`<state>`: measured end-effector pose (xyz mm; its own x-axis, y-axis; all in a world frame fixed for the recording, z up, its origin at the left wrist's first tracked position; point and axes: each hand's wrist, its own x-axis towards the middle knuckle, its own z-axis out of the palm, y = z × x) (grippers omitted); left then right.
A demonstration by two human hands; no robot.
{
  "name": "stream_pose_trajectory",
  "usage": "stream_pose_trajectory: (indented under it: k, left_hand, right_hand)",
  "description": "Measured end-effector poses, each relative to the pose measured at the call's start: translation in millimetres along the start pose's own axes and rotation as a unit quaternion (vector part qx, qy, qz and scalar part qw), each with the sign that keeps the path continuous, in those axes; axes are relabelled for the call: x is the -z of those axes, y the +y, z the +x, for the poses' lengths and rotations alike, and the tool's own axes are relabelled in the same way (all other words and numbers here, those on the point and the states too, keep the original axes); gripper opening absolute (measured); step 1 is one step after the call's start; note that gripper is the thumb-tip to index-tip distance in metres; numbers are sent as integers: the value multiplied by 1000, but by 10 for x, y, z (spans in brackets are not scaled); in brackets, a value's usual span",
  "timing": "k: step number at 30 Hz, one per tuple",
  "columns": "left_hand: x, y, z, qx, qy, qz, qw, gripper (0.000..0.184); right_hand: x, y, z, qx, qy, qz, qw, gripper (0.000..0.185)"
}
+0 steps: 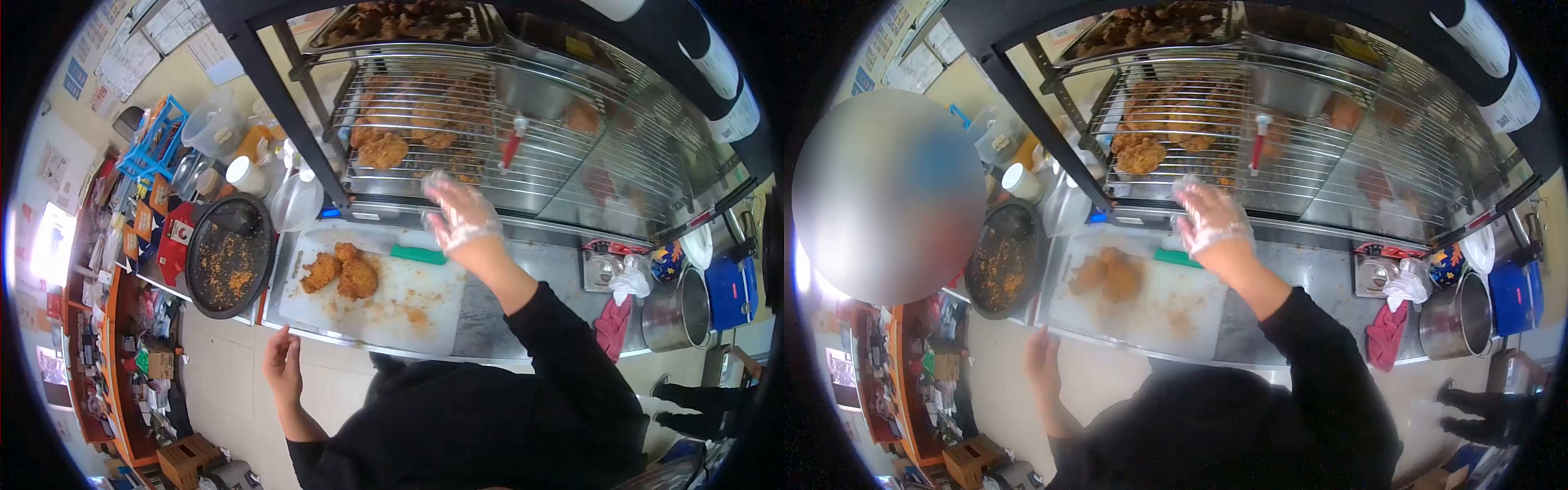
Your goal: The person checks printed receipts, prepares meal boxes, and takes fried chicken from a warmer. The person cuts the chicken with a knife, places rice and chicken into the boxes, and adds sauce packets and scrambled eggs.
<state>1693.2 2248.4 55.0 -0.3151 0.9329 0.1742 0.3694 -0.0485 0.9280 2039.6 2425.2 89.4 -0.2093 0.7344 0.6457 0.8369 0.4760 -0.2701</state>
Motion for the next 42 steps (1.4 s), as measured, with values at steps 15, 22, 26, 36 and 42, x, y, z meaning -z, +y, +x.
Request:
stream_pose_trajectory:
  k: [15,22,26,36,42]
  left_hand:
    - [1882,-822,1086,2,10,26,1000,27]
    - [2064,-850,1551,-46,-8,-26,999,27]
    - [1930,-763,1509,-49,-6,-36,998,27]
    - [1483,-566,1053,-24,-3,-39,999,27]
    - [1159,-462,718,-15,-25,-32,999,28]
  right_hand:
    - [-582,948,762,-429,18,-392,814,57]
    - [-648,1878,656,-467,-162,-326,806,48]
    - [-426,1332,648,-445,96,-105,884,48]
    - [-393,904,553,-427,91,207,876,45]
    - [-553,322,832,-280,-48,-379,880,52]
